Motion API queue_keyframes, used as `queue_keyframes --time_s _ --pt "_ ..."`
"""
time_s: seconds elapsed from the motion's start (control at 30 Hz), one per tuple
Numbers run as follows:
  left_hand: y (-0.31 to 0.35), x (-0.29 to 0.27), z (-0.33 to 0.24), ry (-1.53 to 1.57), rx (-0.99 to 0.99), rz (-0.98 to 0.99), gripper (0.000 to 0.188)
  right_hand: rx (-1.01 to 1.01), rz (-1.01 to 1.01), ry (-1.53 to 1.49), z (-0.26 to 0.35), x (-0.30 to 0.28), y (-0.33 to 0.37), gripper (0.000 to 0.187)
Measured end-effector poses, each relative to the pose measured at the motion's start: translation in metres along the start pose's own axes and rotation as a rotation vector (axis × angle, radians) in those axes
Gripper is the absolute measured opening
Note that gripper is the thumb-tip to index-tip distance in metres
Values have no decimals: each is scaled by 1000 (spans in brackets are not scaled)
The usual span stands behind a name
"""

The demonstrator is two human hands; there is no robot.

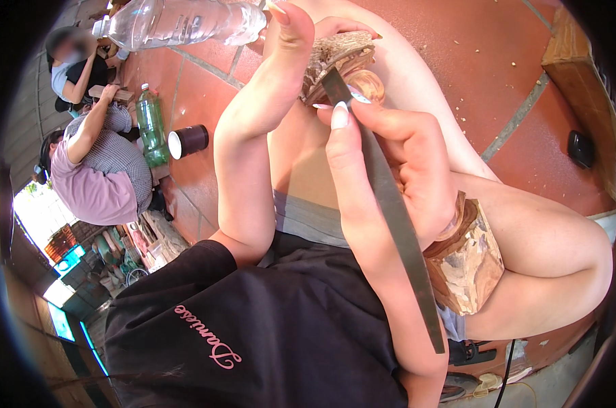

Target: The person carves a wooden figurine using a metal file while seated on the floor. They hold the figurine in one hand and file its surface with the other, rotating the object to work on different areas.

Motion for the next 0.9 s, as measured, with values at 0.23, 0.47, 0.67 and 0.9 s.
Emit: queue_keyframes --time_s 0.23,0.47,0.67,0.9 --pt "-3 -3 0 -85 86 -24 77 -24 -1 -22 -3 1 1 15" --pt "-5 -9 3 -220 205 -63 70 -205 2 104 -13 3 1 17" --pt "-8 -11 5 -337 295 -85 65 -211 -45 104 -14 3 1 15" --pt "-9 -8 13 -283 324 -176 62 -120 -1 51 -9 3 -2 13"
Point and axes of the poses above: each hand's wrist, its own y-axis away from the middle knuckle, its own x-axis out of the palm, z = x × y, the point moved 1 cm from there along -y, towards the middle knuckle, and after that the axes turned 1 degree about y, right-handed, at the moved point
